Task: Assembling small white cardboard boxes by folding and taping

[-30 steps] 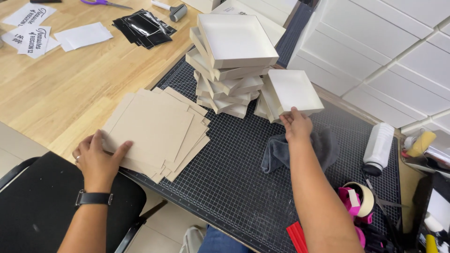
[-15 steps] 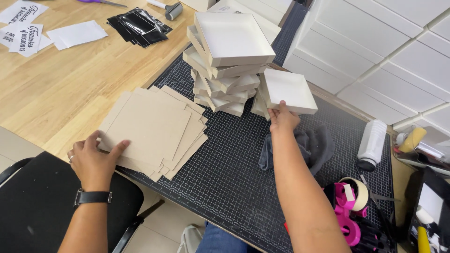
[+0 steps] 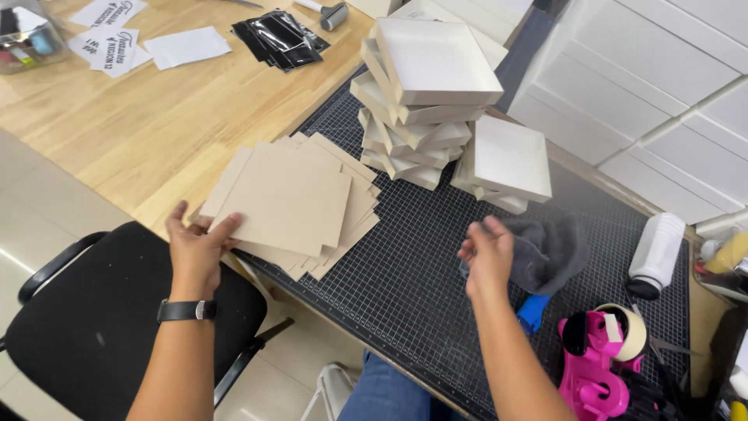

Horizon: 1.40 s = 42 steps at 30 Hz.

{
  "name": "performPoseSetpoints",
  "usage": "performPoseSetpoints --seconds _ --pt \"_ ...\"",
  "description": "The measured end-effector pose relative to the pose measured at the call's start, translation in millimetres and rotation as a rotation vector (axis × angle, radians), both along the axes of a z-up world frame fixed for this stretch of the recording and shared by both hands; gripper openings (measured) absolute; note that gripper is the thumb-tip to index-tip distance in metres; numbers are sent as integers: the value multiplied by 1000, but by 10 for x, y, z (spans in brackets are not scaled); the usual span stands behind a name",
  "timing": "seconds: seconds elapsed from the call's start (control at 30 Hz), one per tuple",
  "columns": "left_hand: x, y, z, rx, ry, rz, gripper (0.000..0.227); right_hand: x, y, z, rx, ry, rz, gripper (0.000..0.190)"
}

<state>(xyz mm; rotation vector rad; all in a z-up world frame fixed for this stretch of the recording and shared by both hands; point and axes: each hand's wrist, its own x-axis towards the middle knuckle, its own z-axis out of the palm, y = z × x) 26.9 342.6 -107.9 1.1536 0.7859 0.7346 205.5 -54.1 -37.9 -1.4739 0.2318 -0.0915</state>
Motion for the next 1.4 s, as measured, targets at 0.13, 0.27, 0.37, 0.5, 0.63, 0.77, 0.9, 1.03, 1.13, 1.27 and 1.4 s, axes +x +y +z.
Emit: performPoseSetpoints --seconds 0.13,0.27,0.37,0.5,0.63,0.77,0.9,1.03,1.13,1.27,1.4 --pt "-270 -411 514 -119 -81 -110 56 -792 7 2 -63 -3 329 34" --pt "-606 -843 573 -203 -68 -269 30 -1167 -98 -220 -119 116 606 42" --pt "-831 -1284 310 -213 -216 -381 46 -1355 -191 -246 13 120 650 56" --pt "-1008 -1827 108 -270 -354 -505 30 -1581 -295 -5 375 48 549 48" --pt "-1016 -2136 151 -374 -342 -597 38 -1759 -599 185 358 63 398 48" --pt "-951 -2305 139 -373 -332 -676 29 -1862 -904 339 222 8 382 49" --pt "-921 -2405 259 -356 -255 -684 30 -2004 -1100 444 121 14 334 53" --pt "-883 -2497 348 -337 -210 -727 30 -2048 -1259 495 49 39 330 52" --pt "-874 -2554 358 -291 -229 -750 28 -2048 -1344 461 62 27 308 51" --pt "-890 -2611 413 -221 -179 -770 27 -2021 -1422 496 58 44 313 51" --pt "-858 -2659 362 -182 -170 -793 25 -1941 -1512 451 53 54 321 48"
